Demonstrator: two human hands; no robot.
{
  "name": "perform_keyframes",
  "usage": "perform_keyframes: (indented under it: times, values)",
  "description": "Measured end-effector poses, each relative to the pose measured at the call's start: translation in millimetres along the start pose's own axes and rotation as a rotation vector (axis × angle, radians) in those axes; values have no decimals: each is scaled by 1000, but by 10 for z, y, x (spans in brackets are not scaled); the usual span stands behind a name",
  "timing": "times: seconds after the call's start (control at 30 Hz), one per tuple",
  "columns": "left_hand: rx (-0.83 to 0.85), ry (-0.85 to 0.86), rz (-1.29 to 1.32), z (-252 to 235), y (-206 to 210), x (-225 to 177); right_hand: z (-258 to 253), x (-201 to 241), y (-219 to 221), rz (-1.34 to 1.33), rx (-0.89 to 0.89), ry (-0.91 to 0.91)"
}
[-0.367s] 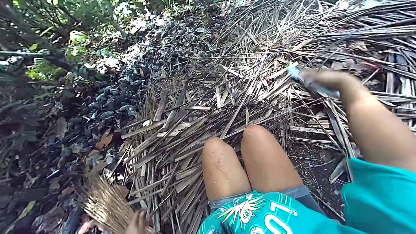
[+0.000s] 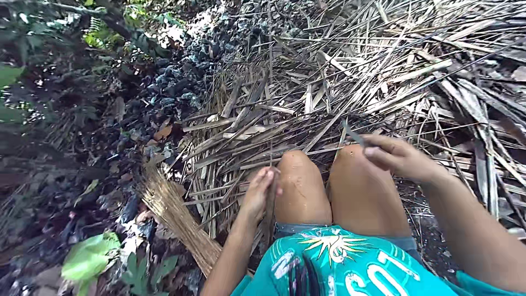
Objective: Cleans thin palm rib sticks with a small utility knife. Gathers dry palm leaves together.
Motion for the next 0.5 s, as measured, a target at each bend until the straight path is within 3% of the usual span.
perform_keyframes:
  times: [0.07, 0.13, 0.27, 0.33, 0.5]
  values:
    - [67, 16, 67, 43, 154, -93, -73, 203, 423, -107, 138, -109]
    - [137, 37, 83, 92, 250, -133, -167, 302, 751, -229, 304, -104]
    - [202, 136, -14, 197, 325, -152, -298, 336, 989, -463, 549, -67]
    - [214, 159, -67, 243, 295, -151, -300, 429, 873, -442, 444, -121]
    - [302, 106, -76, 338, 203, -23, -505, 596, 72, -474, -59, -400]
Point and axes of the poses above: each hand's wrist, its own z-axis away from the middle knuckle, its own y-axis out of the palm, x = y × z, the point moved 1 cm from there along -z, towards the middle knuckle, and after that the axes turned 3 degrees about -z, right-handed, at the moved point
